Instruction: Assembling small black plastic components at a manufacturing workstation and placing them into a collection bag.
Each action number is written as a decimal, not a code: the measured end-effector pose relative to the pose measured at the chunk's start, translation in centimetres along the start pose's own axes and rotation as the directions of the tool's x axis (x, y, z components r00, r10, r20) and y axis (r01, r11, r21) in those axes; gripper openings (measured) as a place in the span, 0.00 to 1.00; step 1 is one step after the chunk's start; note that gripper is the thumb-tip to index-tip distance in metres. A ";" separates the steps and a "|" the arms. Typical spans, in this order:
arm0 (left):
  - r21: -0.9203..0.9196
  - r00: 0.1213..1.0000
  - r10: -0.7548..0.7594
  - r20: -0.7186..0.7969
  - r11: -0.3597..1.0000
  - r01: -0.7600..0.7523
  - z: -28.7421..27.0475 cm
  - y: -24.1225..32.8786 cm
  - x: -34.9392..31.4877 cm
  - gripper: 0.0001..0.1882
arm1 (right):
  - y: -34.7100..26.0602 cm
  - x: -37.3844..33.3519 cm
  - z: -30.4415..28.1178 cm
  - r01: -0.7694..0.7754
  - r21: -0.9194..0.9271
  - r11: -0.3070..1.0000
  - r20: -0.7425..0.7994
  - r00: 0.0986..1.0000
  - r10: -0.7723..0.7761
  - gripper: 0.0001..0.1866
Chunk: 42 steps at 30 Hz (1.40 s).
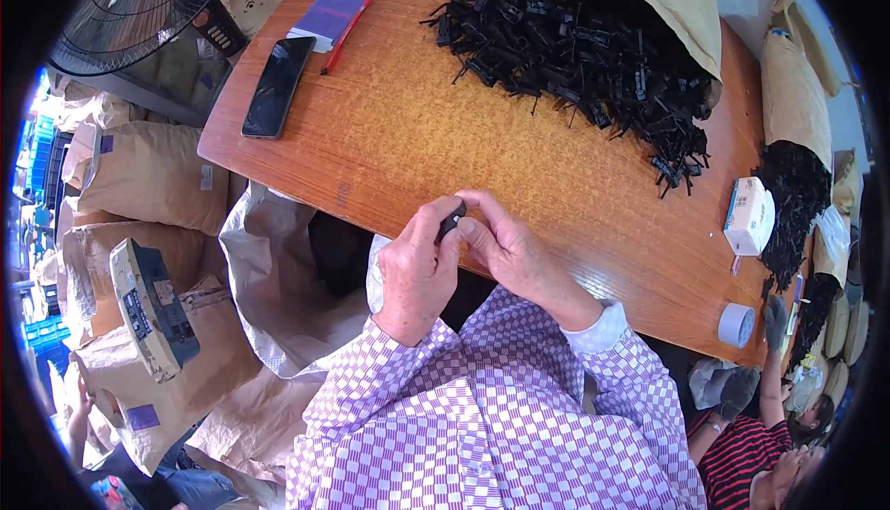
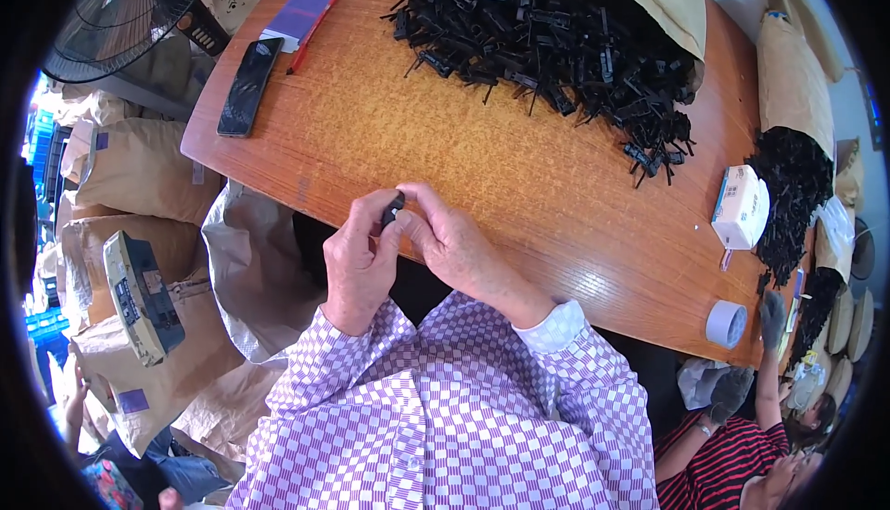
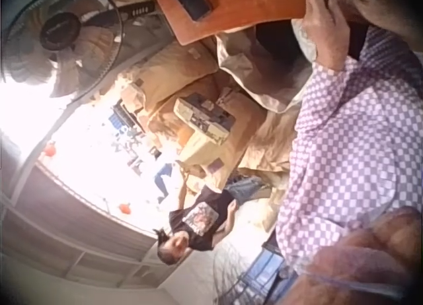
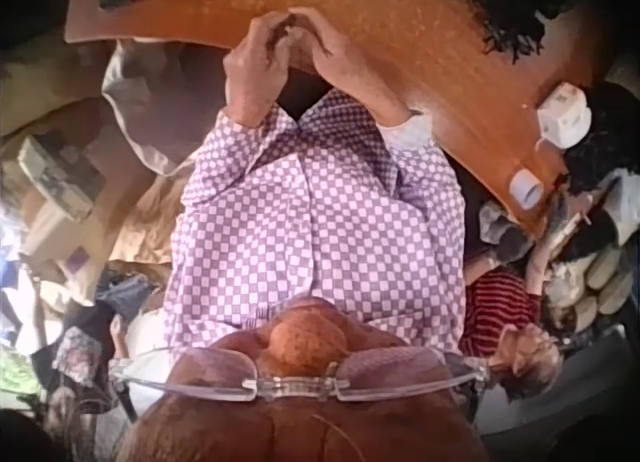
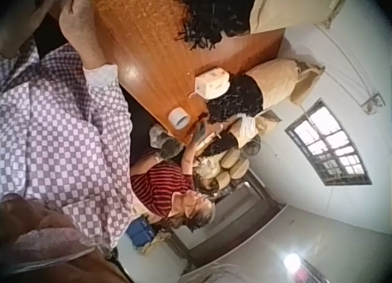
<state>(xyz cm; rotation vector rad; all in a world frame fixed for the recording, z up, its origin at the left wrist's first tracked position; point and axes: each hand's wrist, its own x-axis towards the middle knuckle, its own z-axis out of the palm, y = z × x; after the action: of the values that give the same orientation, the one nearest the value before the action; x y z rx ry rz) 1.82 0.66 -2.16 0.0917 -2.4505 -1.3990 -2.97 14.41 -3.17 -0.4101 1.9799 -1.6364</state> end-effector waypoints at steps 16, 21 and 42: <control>-0.748 0.833 -0.298 0.465 0.371 0.550 -2.4 -0.1 0.1 0.19 | -0.5 0.7 -0.6 0.024 0.582 0.813 0.011 0.999 -0.037 0.06; -0.585 0.843 -0.239 0.482 0.628 0.513 -2.6 -0.6 0.0 0.20 | 0.4 0.7 -1.0 0.024 0.506 0.862 0.095 0.992 -0.084 0.04; -0.225 0.922 -0.140 0.361 0.946 0.232 -1.8 -0.9 -0.2 0.13 | 0.2 -0.6 1.8 0.054 0.136 0.989 0.014 0.998 -0.057 0.11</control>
<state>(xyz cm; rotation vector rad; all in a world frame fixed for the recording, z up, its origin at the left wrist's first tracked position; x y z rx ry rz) 2.52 -1.30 -2.15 0.0241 -2.5469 -1.9618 -1.44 13.38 -3.45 -0.4298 1.8467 -1.7836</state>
